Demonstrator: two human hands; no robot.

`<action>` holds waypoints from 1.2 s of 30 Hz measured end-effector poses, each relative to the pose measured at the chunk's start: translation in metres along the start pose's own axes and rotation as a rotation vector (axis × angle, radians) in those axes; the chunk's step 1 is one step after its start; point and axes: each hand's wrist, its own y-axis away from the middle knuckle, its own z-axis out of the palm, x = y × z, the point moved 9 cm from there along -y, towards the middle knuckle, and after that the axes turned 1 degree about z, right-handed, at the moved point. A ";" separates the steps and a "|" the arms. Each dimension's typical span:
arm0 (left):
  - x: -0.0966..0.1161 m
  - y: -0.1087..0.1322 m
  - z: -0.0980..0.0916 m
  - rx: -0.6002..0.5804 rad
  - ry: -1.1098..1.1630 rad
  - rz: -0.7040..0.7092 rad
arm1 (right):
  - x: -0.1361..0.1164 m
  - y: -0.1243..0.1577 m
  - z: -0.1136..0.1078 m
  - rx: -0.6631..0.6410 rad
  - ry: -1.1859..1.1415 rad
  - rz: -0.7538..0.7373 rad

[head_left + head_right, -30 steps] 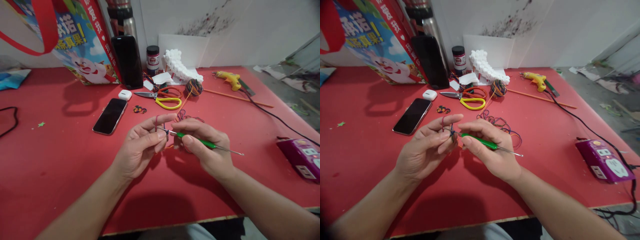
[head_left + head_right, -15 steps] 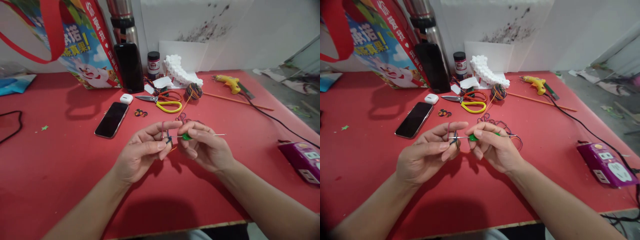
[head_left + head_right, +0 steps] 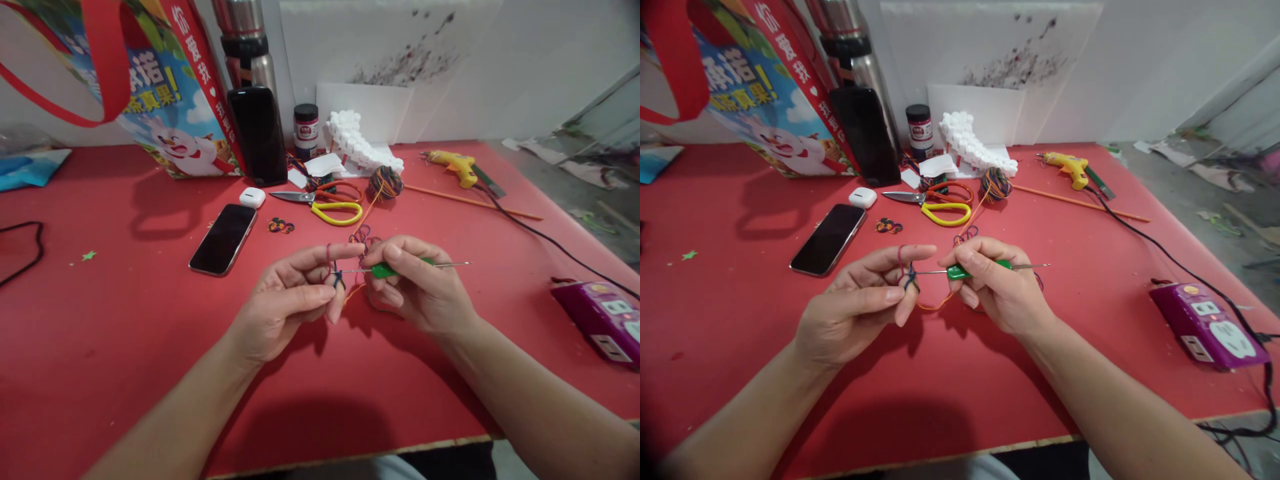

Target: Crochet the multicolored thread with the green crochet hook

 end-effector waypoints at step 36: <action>0.005 -0.002 -0.022 0.192 -0.232 0.057 | -0.054 0.022 0.032 -0.156 0.875 -0.520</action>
